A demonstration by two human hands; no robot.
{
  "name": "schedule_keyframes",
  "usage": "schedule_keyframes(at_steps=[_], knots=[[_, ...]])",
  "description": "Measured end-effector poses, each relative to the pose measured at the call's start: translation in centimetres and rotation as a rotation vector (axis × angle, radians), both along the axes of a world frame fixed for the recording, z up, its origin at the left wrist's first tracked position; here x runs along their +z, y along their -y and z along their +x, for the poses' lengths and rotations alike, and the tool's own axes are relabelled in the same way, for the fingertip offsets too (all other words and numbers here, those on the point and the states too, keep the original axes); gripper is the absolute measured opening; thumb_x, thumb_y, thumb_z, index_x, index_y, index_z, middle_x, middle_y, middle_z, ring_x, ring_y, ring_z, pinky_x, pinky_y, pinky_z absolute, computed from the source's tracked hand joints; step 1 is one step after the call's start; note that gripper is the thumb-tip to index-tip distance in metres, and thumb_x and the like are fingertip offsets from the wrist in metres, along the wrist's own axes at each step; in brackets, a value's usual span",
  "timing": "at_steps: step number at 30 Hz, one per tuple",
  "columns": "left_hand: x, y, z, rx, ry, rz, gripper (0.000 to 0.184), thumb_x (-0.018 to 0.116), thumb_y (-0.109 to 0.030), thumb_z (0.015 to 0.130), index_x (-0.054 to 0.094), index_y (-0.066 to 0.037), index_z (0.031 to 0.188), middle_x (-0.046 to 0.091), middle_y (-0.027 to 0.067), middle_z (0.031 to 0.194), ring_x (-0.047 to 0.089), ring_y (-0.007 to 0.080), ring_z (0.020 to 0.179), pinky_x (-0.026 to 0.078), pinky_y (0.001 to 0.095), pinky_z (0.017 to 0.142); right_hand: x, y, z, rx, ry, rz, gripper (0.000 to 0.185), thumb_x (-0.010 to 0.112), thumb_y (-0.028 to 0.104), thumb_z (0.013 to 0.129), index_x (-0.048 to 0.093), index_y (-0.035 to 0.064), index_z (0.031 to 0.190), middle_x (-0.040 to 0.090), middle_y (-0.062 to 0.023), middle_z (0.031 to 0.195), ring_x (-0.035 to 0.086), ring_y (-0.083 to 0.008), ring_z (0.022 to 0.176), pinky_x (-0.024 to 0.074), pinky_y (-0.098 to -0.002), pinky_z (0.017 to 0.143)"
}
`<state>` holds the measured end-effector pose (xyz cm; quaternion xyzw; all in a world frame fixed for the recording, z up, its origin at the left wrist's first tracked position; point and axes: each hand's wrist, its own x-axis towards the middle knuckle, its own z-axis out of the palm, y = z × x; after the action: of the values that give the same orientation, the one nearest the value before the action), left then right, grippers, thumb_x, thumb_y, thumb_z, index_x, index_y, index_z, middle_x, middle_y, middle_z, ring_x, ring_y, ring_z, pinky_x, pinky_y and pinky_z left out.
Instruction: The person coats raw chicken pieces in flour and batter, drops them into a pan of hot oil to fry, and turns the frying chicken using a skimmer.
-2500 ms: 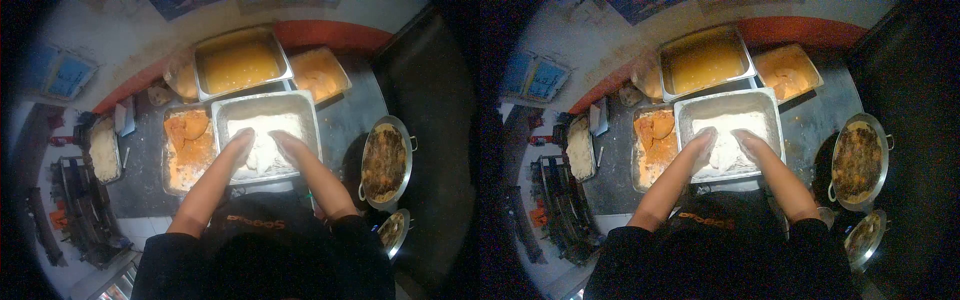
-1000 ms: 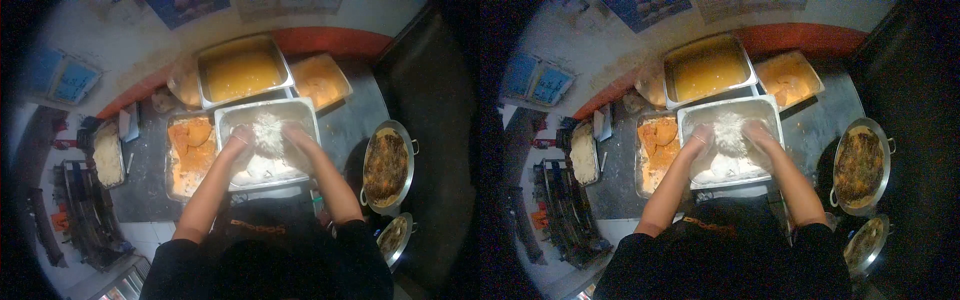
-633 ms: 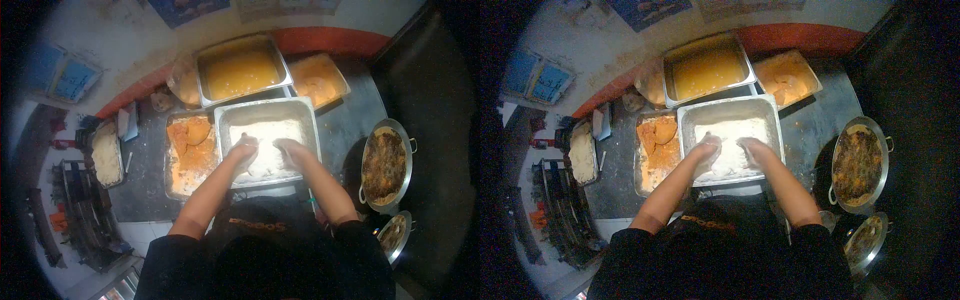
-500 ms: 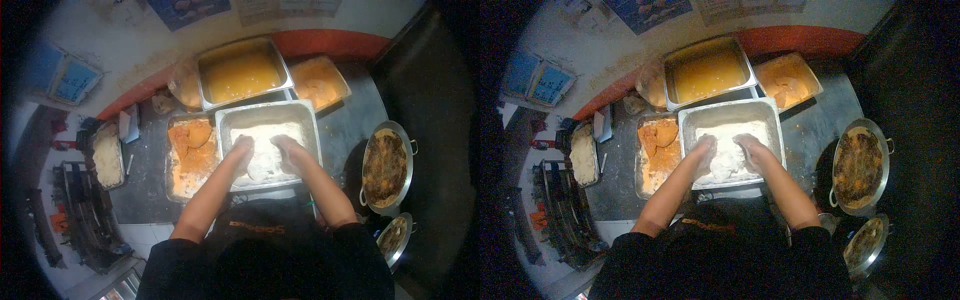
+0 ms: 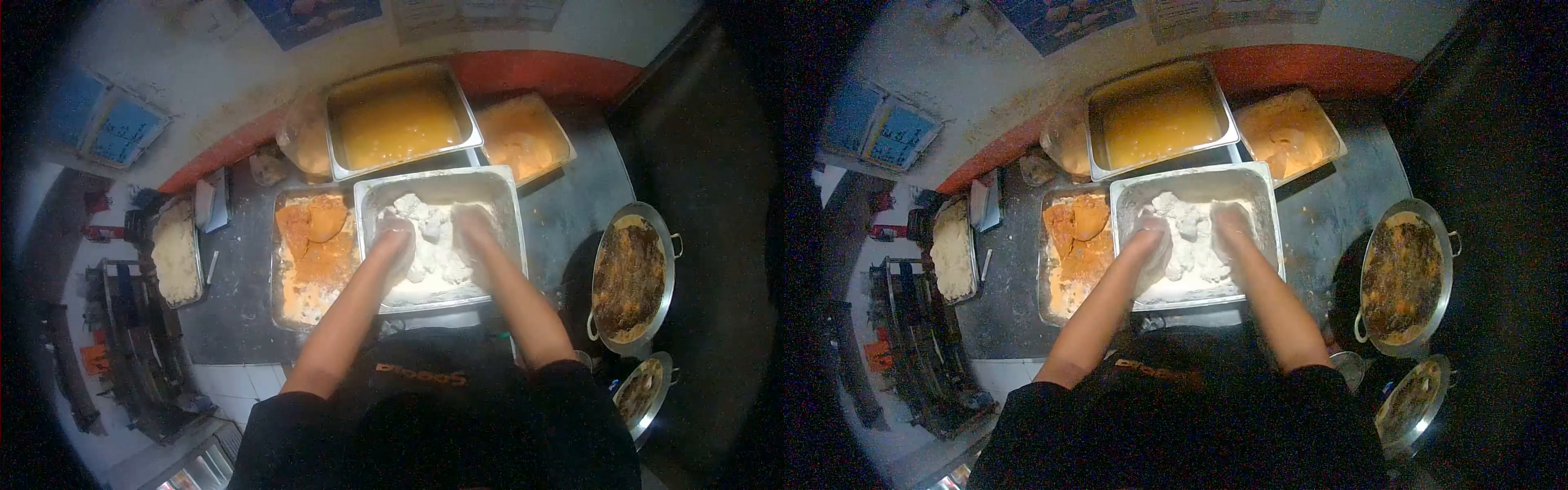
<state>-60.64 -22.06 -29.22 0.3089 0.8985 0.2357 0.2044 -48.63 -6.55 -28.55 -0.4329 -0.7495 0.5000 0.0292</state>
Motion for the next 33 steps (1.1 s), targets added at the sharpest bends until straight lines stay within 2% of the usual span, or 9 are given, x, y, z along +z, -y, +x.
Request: schedule_keyframes(at_steps=[2, 8, 11, 16, 17, 20, 21, 28, 33], knots=[[-1.5, -1.3, 0.8, 0.547, 0.636, 0.387, 0.046, 0.040, -0.016, 0.080, 0.041, 0.004, 0.121, 0.057, 0.0169, 0.097, 0.055, 0.0228, 0.093, 0.045, 0.0338, 0.078, -4.2, -0.1, -3.0, 0.109, 0.105, 0.006, 0.039, 0.041, 0.035, 0.087, 0.059, 0.0016, 0.095, 0.058, -0.0163, 0.096, 0.054, -0.0215, 0.091, 0.0421, -0.0350, 0.078], [-0.2, 0.2, 0.3, 0.473, 1.313, 0.718, 0.045, 0.037, -0.022, 0.088, 0.036, -0.003, 0.129, 0.051, 0.0098, 0.113, 0.051, 0.0205, 0.099, 0.043, 0.0355, 0.084, 4.0, 4.8, -2.6, -0.176, -0.289, -0.462, 0.045, 0.040, 0.038, 0.088, 0.056, -0.0021, 0.101, 0.053, -0.0258, 0.109, 0.050, -0.0355, 0.102, 0.0355, -0.0436, 0.090], [9.6, 1.2, 2.7, 0.436, 1.291, 0.599, 0.042, 0.038, -0.021, 0.086, 0.040, -0.005, 0.126, 0.052, 0.0067, 0.106, 0.053, 0.0186, 0.090, 0.046, 0.0315, 0.075, 3.2, 2.3, 1.7, 0.294, -0.331, -0.213, 0.043, 0.045, 0.038, 0.087, 0.054, 0.0023, 0.110, 0.054, -0.0139, 0.109, 0.049, -0.0212, 0.104, 0.0388, -0.0334, 0.089], [4.0, 2.7, 5.3, 0.493, 1.135, 0.612, 0.033, 0.038, -0.017, 0.084, 0.048, -0.007, 0.114, 0.054, 0.0060, 0.090, 0.054, 0.0178, 0.072, 0.047, 0.0300, 0.062, 4.6, 1.4, 5.5, 0.330, 0.374, 0.141, 0.050, 0.043, 0.042, 0.087, 0.051, -0.0006, 0.113, 0.055, -0.0209, 0.107, 0.049, -0.0292, 0.105, 0.0373, -0.0346, 0.090], [1.6, 2.9, 5.3, 0.477, 1.184, 0.510, 0.031, 0.038, -0.016, 0.084, 0.049, -0.007, 0.112, 0.054, 0.0057, 0.088, 0.053, 0.0177, 0.070, 0.047, 0.0302, 0.060, 3.8, 0.7, 5.5, 0.453, 0.486, -0.209, 0.053, 0.042, 0.043, 0.087, 0.050, -0.0012, 0.115, 0.056, -0.0185, 0.107, 0.051, -0.0280, 0.098, 0.0379, -0.0352, 0.088], [-2.4, 3.1, 5.2, 0.440, 1.296, 0.252, 0.027, 0.038, -0.015, 0.084, 0.052, -0.009, 0.106, 0.053, 0.0049, 0.081, 0.052, 0.0176, 0.065, 0.047, 0.0309, 0.057, 4.9, 3.8, 4.2, 0.268, 0.307, -0.273, 0.049, 0.045, 0.039, 0.088, 0.050, -0.0009, 0.116, 0.055, -0.0141, 0.109, 0.051, -0.0236, 0.094, 0.0388, -0.0335, 0.086], [-2.5, 3.2, 5.4, 0.433, 1.317, 0.198, 0.026, 0.038, -0.015, 0.084, 0.052, -0.009, 0.105, 0.053, 0.0047, 0.079, 0.051, 0.0176, 0.064, 0.047, 0.0310, 0.056, 3.8, 4.6, 4.4, 0.127, -0.102, -0.716, 0.045, 0.050, 0.031, 0.087, 0.048, 0.0004, 0.119, 0.053, -0.0106, 0.111, 0.048, -0.0190, 0.096, 0.0384, -0.0302, 0.086], [7.5, 3.1, 5.3, 0.596, 1.159, 0.457, 0.029, 0.041, -0.018, 0.082, 0.048, -0.007, 0.108, 0.050, 0.0113, 0.099, 0.050, 0.0201, 0.084, 0.047, 0.0336, 0.068, 11.0, 3.6, 2.6, -0.085, -0.310, -0.644, 0.046, 0.053, 0.011, 0.075, 0.047, 0.0006, 0.119, 0.057, -0.0117, 0.104, 0.054, -0.0206, 0.092, 0.0423, -0.0318, 0.084], [-0.7, 2.7, 3.7, 0.755, 1.050, 0.543, 0.036, 0.039, -0.022, 0.087, 0.043, -0.005, 0.119, 0.044, 0.0130, 0.115, 0.046, 0.0185, 0.099, 0.046, 0.0299, 0.079, -1.3, -1.0, 0.3, -0.021, -0.008, -0.228, 0.041, 0.045, 0.024, 0.082, 0.050, 0.0003, 0.115, 0.057, -0.0141, 0.104, 0.054, -0.0283, 0.097, 0.0410, -0.0362, 0.086]])
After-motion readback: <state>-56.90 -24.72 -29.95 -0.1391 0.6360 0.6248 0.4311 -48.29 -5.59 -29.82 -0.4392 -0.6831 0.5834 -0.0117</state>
